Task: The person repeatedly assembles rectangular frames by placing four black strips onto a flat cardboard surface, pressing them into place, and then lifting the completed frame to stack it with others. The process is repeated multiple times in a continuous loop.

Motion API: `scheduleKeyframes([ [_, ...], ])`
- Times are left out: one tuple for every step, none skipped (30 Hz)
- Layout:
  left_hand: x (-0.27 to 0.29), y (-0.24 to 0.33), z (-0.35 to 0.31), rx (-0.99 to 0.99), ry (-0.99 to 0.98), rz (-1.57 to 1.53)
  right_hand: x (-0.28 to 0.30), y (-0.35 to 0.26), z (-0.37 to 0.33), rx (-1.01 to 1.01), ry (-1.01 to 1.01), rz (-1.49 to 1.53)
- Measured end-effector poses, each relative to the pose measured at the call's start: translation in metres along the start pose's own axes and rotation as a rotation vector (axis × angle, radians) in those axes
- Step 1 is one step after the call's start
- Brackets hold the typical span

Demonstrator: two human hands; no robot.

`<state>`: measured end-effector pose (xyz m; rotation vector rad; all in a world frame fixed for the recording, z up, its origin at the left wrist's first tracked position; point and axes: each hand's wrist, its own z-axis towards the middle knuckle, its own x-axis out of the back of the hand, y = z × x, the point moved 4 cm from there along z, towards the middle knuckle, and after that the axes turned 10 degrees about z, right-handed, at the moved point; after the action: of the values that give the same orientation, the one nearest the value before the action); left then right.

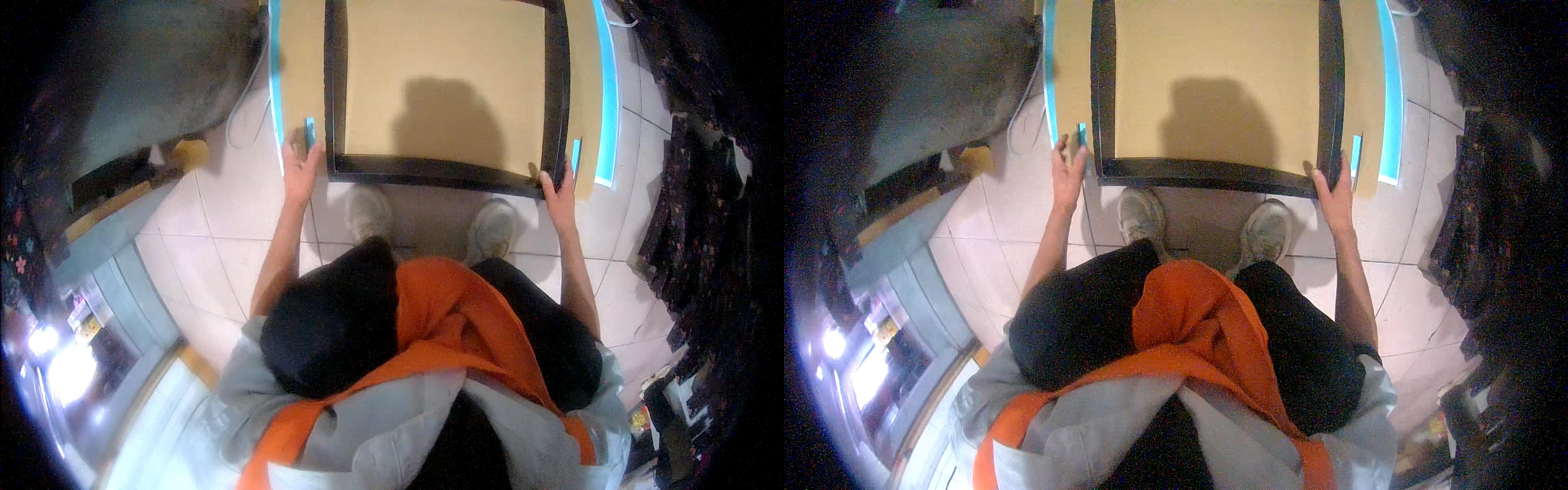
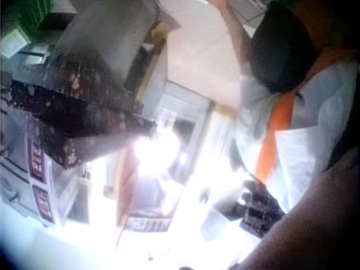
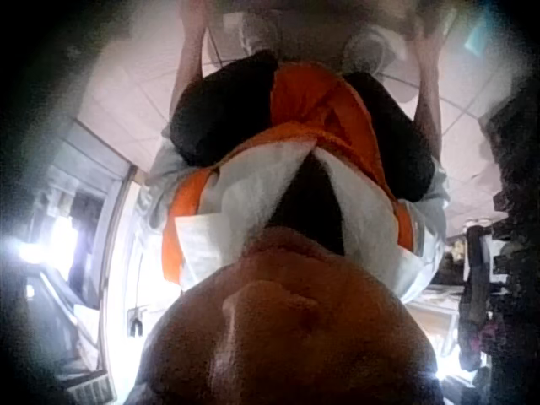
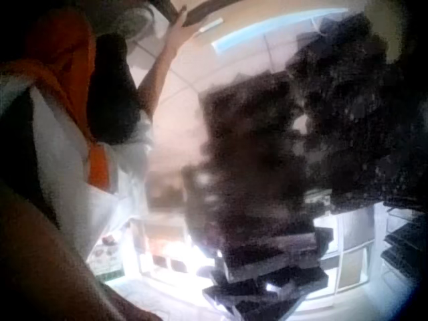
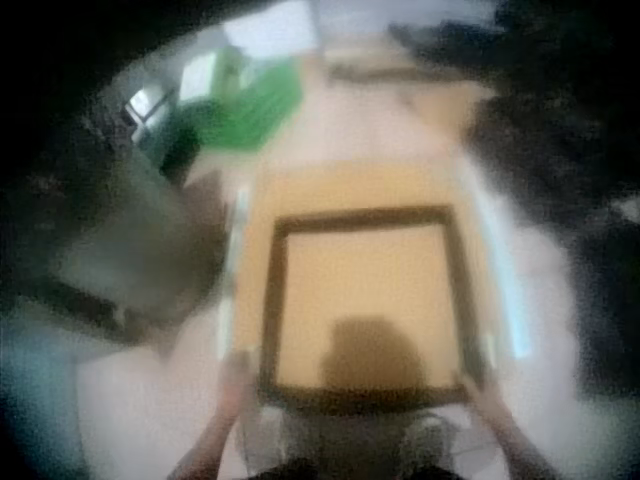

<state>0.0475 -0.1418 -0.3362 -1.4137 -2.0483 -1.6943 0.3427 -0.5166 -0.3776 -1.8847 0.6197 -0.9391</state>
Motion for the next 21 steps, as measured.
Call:
scheduleKeyframes([
  [-0.002,-0.002,-0.003,0.033,-0.094,-0.034,0.0,-0.017,-0.003,0.151,0.016,-0.206],
  [-0.004,-0.005,-0.008,-0.014,-0.114,0.021,-0.01,-0.039,-0.005,0.308,0.022,-0.407],
  [-0.013,-0.011,-0.016,-0.059,-0.134,0.076,-0.023,-0.062,-0.007,0.469,0.027,-0.604],
  [-0.026,-0.016,-0.024,-0.108,-0.161,0.127,-0.041,-0.082,-0.009,0.429,-0.229,-0.617],
  [-0.037,-0.019,-0.028,-0.161,-0.202,0.167,-0.06,-0.098,-0.016,0.372,-0.479,-0.634],
  [-0.041,-0.022,-0.027,-0.152,-0.214,0.153,-0.084,-0.104,-0.027,0.574,-0.524,-0.68],
  [-0.046,-0.024,-0.026,-0.14,-0.223,0.137,-0.109,-0.1,-0.038,0.78,-0.573,-0.723],
  [-0.05,-0.026,-0.027,-0.13,-0.232,0.124,-0.135,-0.078,-0.04,0.787,-0.542,-0.802],
  [-0.052,-0.026,-0.027,-0.116,-0.246,0.083,-0.154,-0.061,-0.037,0.803,-0.517,-0.874],
  [-0.049,-0.027,-0.026,-0.1,-0.255,0.048,-0.158,-0.058,-0.034,0.772,-0.552,-0.828],
  [-0.046,-0.028,-0.026,-0.085,-0.265,0.012,-0.16,-0.055,-0.031,0.739,-0.586,-0.784],
  [-0.043,-0.03,-0.028,-0.043,-0.287,0.018,-0.162,-0.052,-0.03,0.704,-0.618,-0.741],
  [-0.04,-0.033,-0.028,-0.004,-0.308,0.019,-0.168,-0.052,-0.027,0.666,-0.695,-0.817],
  [-0.037,-0.036,-0.027,0.034,-0.331,0.02,-0.172,-0.052,-0.024,0.623,-0.77,-0.894],
  [-0.028,-0.041,-0.02,0.068,-0.262,-0.043,-0.175,-0.051,-0.022,0.578,-0.844,-0.97],
  [-0.014,-0.049,-0.008,0.102,-0.187,-0.109,-0.173,-0.057,-0.019,0.594,-0.806,-0.95],
  [0.0,-0.06,0.004,0.14,-0.119,-0.171,-0.171,-0.062,-0.022,0.602,-0.769,-0.927],
  [0.013,-0.07,0.015,0.176,-0.05,-0.229,-0.17,-0.064,-0.023,0.609,-0.731,-0.901],
  [0.019,-0.075,0.02,0.212,0.019,-0.287,-0.17,-0.064,-0.024,0.603,-0.733,-0.899],
  [0.023,-0.058,0.028,0.117,0.063,-0.357,-0.168,-0.062,-0.024,0.594,-0.729,-0.899],
  [0.026,-0.04,0.034,0.021,0.105,-0.426,-0.166,-0.059,-0.024,0.583,-0.725,-0.899],
])
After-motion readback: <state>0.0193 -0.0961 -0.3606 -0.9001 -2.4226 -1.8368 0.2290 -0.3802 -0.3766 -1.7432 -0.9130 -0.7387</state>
